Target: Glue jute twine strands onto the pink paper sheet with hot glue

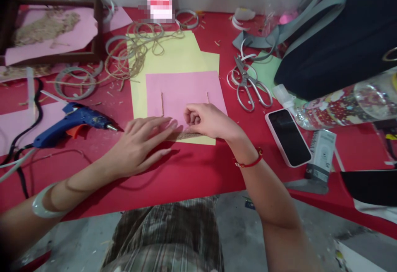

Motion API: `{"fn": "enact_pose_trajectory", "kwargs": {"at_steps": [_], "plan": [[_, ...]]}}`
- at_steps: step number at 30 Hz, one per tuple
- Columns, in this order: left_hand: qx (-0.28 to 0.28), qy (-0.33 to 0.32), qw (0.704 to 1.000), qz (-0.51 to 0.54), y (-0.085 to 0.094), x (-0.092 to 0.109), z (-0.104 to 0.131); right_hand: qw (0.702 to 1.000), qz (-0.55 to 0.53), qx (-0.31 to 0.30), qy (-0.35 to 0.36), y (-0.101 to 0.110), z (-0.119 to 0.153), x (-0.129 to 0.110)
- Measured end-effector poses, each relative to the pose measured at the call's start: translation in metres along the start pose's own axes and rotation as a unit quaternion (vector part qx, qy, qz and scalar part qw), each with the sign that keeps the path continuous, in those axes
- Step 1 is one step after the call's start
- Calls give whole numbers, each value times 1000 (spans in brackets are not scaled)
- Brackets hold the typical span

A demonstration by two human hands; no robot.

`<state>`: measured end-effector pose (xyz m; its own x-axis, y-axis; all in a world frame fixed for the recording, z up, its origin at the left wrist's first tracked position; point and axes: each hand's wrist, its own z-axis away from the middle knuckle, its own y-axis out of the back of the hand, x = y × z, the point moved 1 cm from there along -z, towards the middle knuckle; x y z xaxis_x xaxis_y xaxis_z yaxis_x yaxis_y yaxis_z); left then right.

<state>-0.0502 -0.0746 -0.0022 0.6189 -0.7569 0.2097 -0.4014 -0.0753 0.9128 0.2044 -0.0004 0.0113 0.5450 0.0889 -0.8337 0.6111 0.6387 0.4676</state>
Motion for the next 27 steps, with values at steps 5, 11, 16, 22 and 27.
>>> {"fn": "enact_pose_trajectory", "kwargs": {"at_steps": [5,11,16,22,27], "plan": [[-66,-28,997,2,-15,9,-3,1000,-8,-9,12,4,1,2],[-66,-21,998,11,-15,8,-1,999,-25,-19,10,9,2,10],[-55,-37,998,5,-13,8,-2,1000,-18,-13,14,10,2,11],[-83,-28,996,12,-17,8,-12,999,-7,-20,36,11,4,7],[-104,-32,994,22,-22,10,-14,998,-48,-24,22,10,5,8]]}}
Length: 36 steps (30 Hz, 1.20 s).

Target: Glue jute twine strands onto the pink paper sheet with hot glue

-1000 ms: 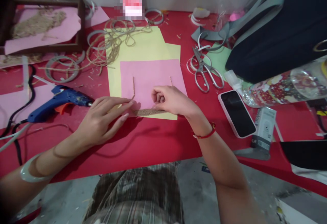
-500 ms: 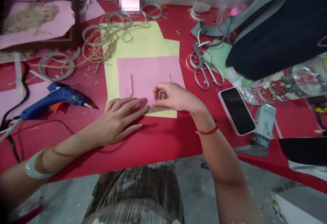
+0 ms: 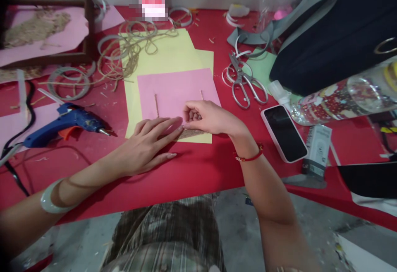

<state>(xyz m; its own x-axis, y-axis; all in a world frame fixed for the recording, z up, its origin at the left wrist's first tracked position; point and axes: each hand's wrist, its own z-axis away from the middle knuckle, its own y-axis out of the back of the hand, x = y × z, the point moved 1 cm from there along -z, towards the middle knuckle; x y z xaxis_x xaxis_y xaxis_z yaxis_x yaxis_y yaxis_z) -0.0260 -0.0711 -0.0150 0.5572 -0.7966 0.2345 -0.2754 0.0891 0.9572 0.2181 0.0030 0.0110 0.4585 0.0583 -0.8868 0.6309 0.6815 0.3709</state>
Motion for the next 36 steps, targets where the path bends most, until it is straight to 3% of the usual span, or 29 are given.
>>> {"fn": "enact_pose_trajectory", "kwargs": {"at_steps": [4,10,19,25,36], "plan": [[2,-2,1000,-6,0,2,1,1000,-12,14,-2,2,3,1],[-5,1,999,-33,1,4,1,994,63,72,-47,7,10,-1],[0,-8,999,-47,3,3,0,991,115,55,-45,9,10,-4],[7,-6,999,-45,1,3,0,995,76,43,-47,11,12,-2],[-4,-7,999,-49,3,3,-1,993,99,39,-51,12,11,-3]]}}
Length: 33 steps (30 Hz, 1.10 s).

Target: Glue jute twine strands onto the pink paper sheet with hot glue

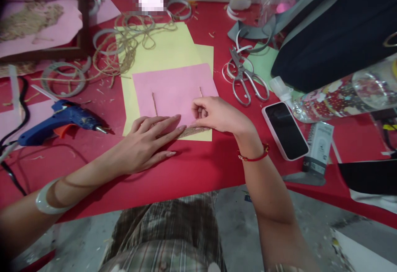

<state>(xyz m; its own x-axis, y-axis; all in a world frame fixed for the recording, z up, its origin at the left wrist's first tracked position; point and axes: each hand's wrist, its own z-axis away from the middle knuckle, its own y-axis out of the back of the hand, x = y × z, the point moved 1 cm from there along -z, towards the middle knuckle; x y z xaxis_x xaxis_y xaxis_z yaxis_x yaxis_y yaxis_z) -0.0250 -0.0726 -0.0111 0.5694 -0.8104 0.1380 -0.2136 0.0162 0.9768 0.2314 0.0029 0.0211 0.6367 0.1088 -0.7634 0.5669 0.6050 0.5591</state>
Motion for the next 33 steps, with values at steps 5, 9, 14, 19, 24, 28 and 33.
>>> {"fn": "enact_pose_trajectory", "kwargs": {"at_steps": [5,9,14,19,24,28,33], "plan": [[7,11,999,29,-2,-1,1,1000,-10,-10,1,1,-1,3],[-12,11,1000,22,-2,-1,-1,997,-70,-28,7,-1,-3,9],[-28,15,999,-15,-2,3,-9,980,-198,-12,-25,-3,-9,18],[-16,5,999,-27,-3,5,-18,976,-216,-8,-27,-3,-13,18],[-14,-8,999,-47,-1,5,-19,974,-221,-4,-45,-1,-15,17],[-8,-11,998,-68,-2,7,-17,972,-231,15,-46,-1,-17,19],[-12,-8,999,-33,-7,7,-17,965,-254,23,-62,-2,-19,17]]}}
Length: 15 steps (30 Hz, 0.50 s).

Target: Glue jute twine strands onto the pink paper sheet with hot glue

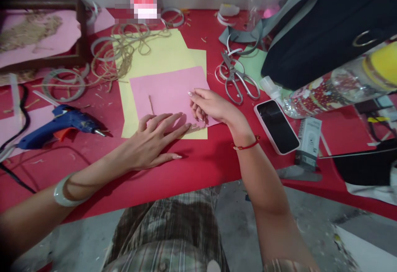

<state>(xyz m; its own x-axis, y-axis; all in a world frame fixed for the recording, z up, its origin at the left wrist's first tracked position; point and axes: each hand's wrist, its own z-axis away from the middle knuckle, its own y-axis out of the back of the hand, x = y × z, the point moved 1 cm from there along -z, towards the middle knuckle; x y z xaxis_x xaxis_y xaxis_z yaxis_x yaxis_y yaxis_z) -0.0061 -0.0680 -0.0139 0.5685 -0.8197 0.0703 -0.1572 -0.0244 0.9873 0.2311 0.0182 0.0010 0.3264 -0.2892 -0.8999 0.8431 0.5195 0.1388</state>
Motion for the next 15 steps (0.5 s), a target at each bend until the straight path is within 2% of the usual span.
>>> {"fn": "enact_pose_trajectory", "kwargs": {"at_steps": [8,15], "plan": [[-12,-4,999,48,0,-4,-4,998,-47,29,-15,-6,-1,-5],[-12,-47,997,66,0,-6,1,995,-32,82,-37,-11,-8,-4]]}}
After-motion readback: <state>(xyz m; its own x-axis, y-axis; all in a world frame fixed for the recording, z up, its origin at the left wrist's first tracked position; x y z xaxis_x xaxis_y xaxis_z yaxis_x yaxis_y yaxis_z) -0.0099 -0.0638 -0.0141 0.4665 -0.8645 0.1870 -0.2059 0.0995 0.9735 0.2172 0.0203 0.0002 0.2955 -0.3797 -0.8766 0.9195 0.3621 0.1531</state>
